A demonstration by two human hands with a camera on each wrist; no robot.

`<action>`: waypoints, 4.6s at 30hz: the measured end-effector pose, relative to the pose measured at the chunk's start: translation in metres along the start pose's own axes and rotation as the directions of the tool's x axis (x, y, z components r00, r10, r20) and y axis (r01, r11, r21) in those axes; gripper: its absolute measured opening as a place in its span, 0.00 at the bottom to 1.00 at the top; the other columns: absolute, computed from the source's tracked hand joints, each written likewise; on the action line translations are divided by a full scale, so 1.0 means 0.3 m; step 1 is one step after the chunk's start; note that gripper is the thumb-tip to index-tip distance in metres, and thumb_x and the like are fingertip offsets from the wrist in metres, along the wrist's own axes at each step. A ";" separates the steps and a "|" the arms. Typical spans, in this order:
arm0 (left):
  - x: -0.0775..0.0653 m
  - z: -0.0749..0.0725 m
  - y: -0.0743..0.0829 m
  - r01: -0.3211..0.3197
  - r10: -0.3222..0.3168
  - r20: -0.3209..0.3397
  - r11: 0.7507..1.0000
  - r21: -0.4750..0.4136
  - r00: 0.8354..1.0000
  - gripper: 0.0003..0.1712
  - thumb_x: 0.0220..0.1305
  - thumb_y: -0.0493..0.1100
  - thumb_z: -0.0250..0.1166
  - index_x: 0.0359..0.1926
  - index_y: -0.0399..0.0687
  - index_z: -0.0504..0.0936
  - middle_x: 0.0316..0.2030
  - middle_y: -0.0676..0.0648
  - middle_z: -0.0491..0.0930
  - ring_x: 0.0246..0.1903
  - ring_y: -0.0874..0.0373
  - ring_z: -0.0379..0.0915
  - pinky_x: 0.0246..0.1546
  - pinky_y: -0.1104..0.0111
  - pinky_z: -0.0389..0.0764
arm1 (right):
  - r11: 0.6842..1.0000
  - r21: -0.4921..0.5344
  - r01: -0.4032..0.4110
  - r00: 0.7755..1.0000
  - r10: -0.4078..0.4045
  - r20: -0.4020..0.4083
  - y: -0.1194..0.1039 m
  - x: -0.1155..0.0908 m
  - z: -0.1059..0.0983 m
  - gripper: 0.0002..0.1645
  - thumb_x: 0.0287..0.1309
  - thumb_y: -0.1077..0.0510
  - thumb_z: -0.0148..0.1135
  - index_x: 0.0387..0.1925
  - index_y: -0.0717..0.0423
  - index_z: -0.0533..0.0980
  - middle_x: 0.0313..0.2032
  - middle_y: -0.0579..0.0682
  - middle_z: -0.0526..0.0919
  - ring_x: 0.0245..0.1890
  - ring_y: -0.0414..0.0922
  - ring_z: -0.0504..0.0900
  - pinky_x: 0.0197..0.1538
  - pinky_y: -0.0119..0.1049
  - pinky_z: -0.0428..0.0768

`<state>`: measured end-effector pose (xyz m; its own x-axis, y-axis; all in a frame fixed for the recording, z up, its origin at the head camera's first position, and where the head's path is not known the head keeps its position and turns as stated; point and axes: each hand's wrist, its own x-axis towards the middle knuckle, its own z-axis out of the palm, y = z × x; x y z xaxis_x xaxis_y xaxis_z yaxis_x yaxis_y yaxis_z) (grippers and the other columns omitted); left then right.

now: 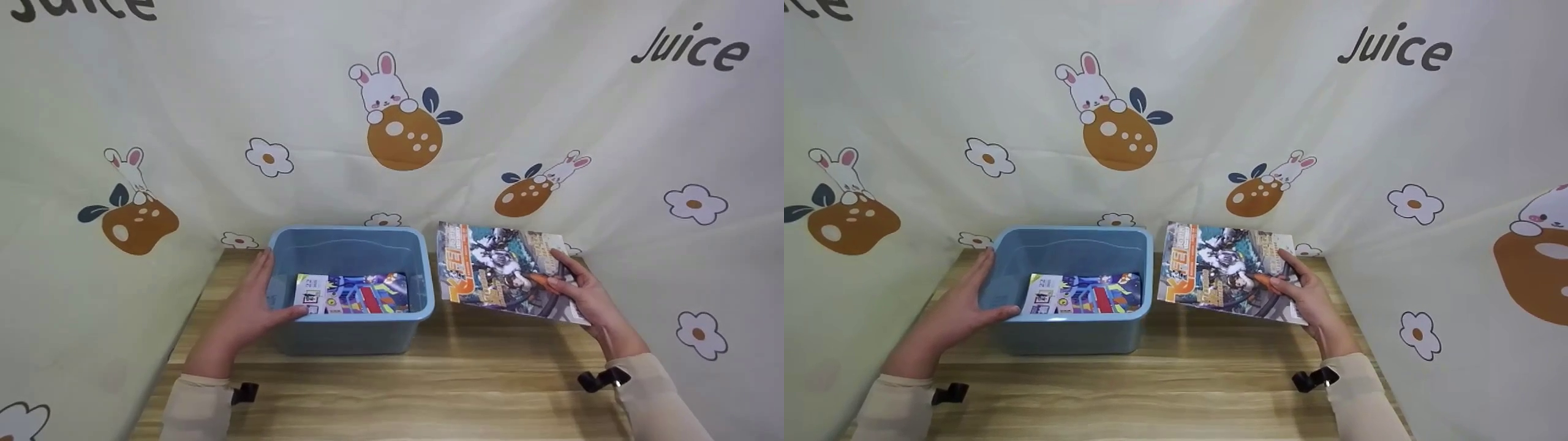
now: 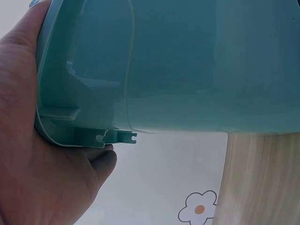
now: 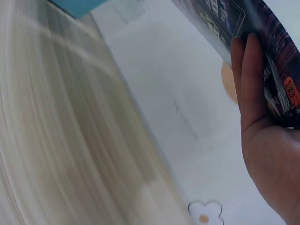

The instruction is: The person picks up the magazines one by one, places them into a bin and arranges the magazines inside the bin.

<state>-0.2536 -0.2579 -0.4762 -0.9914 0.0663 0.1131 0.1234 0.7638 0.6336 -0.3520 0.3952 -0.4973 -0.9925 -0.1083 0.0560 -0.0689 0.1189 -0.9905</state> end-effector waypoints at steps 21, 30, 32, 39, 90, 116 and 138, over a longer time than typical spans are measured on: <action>-0.001 0.000 0.008 0.030 -0.030 0.013 1.000 0.007 0.999 0.85 0.54 0.85 0.74 0.91 0.45 0.37 0.89 0.36 0.32 0.86 0.29 0.33 0.77 0.26 0.51 | 0.957 0.275 -0.092 0.994 0.074 0.075 -0.176 0.014 0.330 0.47 0.78 0.65 0.67 0.88 0.46 0.59 0.76 0.57 0.63 0.46 0.48 0.92 0.47 0.39 0.92; -0.012 0.009 -0.008 0.014 -0.014 -0.007 1.000 -0.019 1.000 0.84 0.55 0.81 0.77 0.90 0.42 0.39 0.89 0.34 0.33 0.86 0.29 0.33 0.78 0.28 0.50 | 0.961 0.259 -0.091 0.992 0.066 0.104 -0.214 0.041 0.512 0.47 0.74 0.66 0.69 0.87 0.48 0.61 0.77 0.61 0.65 0.43 0.48 0.92 0.45 0.39 0.93; -0.011 0.008 -0.006 0.019 -0.019 -0.006 1.000 -0.016 1.000 0.85 0.54 0.81 0.77 0.91 0.43 0.38 0.89 0.34 0.33 0.86 0.28 0.33 0.78 0.27 0.51 | 0.968 0.243 -0.070 0.994 0.048 0.095 -0.218 0.047 0.547 0.47 0.73 0.67 0.70 0.87 0.49 0.62 0.77 0.61 0.65 0.44 0.48 0.92 0.46 0.38 0.92; -0.006 0.004 0.006 0.026 -0.026 0.002 1.000 -0.009 1.000 0.87 0.52 0.83 0.76 0.91 0.44 0.37 0.89 0.35 0.32 0.86 0.28 0.33 0.77 0.27 0.53 | 0.982 0.188 0.004 0.998 -0.015 0.053 -0.224 0.067 0.660 0.47 0.68 0.69 0.73 0.84 0.51 0.67 0.80 0.58 0.64 0.50 0.47 0.88 0.47 0.34 0.90; -0.004 0.013 -0.008 -0.023 0.023 -0.023 1.000 -0.011 0.999 0.83 0.56 0.75 0.80 0.89 0.35 0.42 0.88 0.31 0.36 0.86 0.27 0.35 0.79 0.30 0.53 | 0.992 0.122 -0.020 0.971 -0.009 0.238 -0.301 0.066 1.053 0.48 0.70 0.76 0.67 0.85 0.64 0.56 0.42 0.65 0.91 0.43 0.52 0.94 0.52 0.39 0.91; -0.009 0.015 -0.011 -0.018 0.018 -0.031 1.000 -0.019 0.999 0.82 0.57 0.75 0.80 0.90 0.38 0.41 0.89 0.33 0.36 0.86 0.29 0.35 0.79 0.30 0.54 | 0.990 -0.137 0.046 0.997 -0.037 0.067 -0.316 0.059 1.081 0.36 0.69 0.64 0.72 0.74 0.61 0.69 0.63 0.66 0.71 0.60 0.57 0.79 0.64 0.46 0.82; -0.001 0.018 -0.007 -0.011 0.010 -0.034 1.000 -0.011 0.999 0.86 0.53 0.82 0.77 0.90 0.40 0.40 0.89 0.35 0.34 0.86 0.29 0.35 0.78 0.29 0.53 | 0.966 -0.131 0.225 0.974 -0.227 -0.003 -0.307 0.053 0.895 0.08 0.71 0.65 0.69 0.47 0.65 0.81 0.38 0.50 0.78 0.39 0.47 0.74 0.43 0.34 0.73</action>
<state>-0.2538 -0.2561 -0.4818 -0.9880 0.0526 0.1453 0.1344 0.7560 0.6406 -0.3345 0.1174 -0.4388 -0.9513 -0.1291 0.2801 -0.3029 0.2200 -0.9273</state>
